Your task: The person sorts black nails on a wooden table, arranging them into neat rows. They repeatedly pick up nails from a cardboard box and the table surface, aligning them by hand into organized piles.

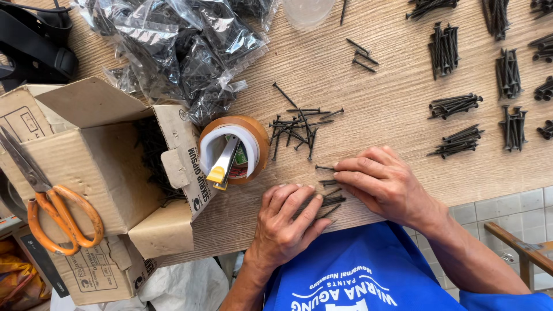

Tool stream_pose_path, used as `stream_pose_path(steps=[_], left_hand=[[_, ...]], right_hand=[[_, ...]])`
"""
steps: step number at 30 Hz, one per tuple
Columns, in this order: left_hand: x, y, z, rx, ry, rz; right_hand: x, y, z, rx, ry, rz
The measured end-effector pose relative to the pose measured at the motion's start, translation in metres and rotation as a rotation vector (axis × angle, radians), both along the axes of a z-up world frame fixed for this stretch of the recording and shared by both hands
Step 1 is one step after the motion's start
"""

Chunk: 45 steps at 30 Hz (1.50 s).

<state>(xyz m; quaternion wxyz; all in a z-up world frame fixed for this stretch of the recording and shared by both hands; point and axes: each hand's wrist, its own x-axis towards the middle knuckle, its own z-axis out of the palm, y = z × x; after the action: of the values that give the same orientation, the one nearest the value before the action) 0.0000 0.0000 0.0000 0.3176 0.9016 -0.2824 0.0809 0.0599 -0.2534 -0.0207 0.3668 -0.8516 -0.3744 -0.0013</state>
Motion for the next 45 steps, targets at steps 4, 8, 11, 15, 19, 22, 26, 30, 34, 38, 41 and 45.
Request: stream_pose_path(steps=[4, 8, 11, 15, 19, 22, 26, 30, 34, 38, 41, 45], left_hand=[[0.002, -0.002, 0.002, 0.014, 0.01, -0.001], [0.002, -0.003, -0.001, 0.014, 0.014, -0.002], [0.005, -0.004, -0.002, -0.029, 0.021, 0.016], [0.01, -0.007, -0.005, -0.025, 0.037, 0.077], [0.022, -0.017, -0.013, -0.039, -0.007, 0.081], [0.026, -0.023, -0.025, -0.124, -0.152, 0.116], [0.032, -0.025, -0.022, -0.162, -0.111, 0.126], [0.033, -0.027, -0.023, -0.149, -0.092, 0.135], [0.037, -0.031, -0.02, -0.129, -0.092, 0.136], [0.043, -0.036, -0.014, -0.058, -0.056, 0.137], [0.042, -0.041, -0.015, -0.02, -0.049, 0.135], [0.04, -0.04, -0.023, 0.005, -0.041, 0.132]], right_hand=[[0.003, 0.0, 0.005, 0.013, 0.002, -0.012], [0.005, -0.011, 0.008, 0.004, 0.007, -0.018], [0.006, -0.023, 0.011, -0.018, 0.027, -0.016], [0.003, -0.027, 0.011, -0.017, 0.058, -0.045], [0.001, -0.017, 0.005, 0.002, 0.027, -0.064], [0.0, -0.008, 0.002, 0.098, 0.017, -0.187], [0.002, -0.006, 0.002, 0.105, 0.027, -0.199], [0.002, -0.013, 0.0, 0.121, 0.089, -0.226], [0.006, -0.011, 0.002, 0.112, 0.104, -0.217], [0.011, -0.006, 0.003, 0.092, 0.024, -0.114], [0.014, -0.005, 0.009, 0.06, 0.003, -0.07], [0.014, -0.009, 0.001, 0.026, -0.022, -0.074]])
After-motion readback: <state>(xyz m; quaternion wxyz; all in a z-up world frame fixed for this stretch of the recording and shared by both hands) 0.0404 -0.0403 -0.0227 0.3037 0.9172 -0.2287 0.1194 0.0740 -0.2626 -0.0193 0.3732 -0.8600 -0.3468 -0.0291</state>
